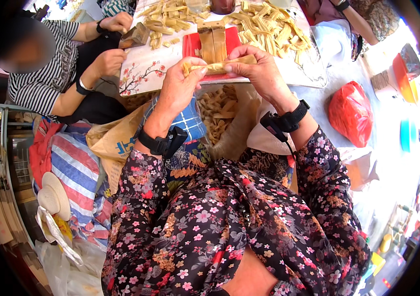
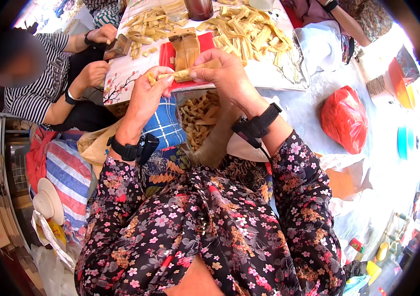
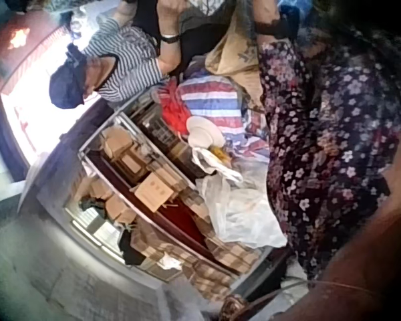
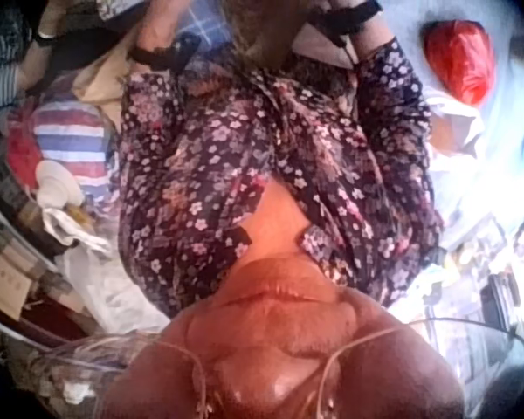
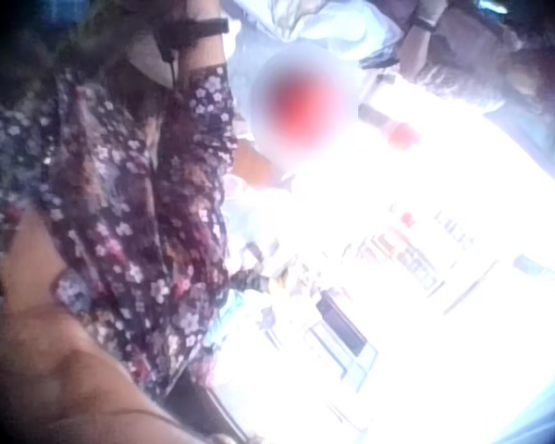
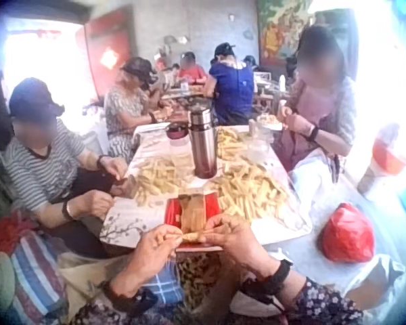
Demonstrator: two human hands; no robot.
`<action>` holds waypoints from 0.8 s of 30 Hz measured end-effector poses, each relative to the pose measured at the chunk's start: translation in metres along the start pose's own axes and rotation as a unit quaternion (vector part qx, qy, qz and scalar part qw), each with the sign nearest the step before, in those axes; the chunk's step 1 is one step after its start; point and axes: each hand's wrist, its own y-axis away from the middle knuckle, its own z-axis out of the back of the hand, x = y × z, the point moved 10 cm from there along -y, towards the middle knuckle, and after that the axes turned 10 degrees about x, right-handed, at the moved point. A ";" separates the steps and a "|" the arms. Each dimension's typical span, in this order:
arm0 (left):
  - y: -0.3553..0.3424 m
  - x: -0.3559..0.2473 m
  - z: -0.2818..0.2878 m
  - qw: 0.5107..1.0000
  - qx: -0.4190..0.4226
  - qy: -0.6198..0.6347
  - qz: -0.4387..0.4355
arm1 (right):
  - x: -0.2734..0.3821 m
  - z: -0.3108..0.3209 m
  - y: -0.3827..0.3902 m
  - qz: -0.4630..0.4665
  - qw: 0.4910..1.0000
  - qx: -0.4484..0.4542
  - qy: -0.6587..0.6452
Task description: The person folds long strips of beige paper into decorative knots and shapes by hand at a table with others.
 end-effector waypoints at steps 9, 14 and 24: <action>-0.032 0.008 0.011 0.999 -0.023 -0.046 -0.003 | 0.008 0.013 -0.022 0.093 0.986 -0.056 0.127; -0.047 0.015 0.018 0.998 -0.022 -0.061 0.004 | 0.011 0.020 -0.031 0.104 0.984 -0.079 0.120; -0.041 0.026 0.036 0.960 -0.107 -0.257 0.031 | 0.002 0.027 -0.027 0.128 0.900 -0.114 0.400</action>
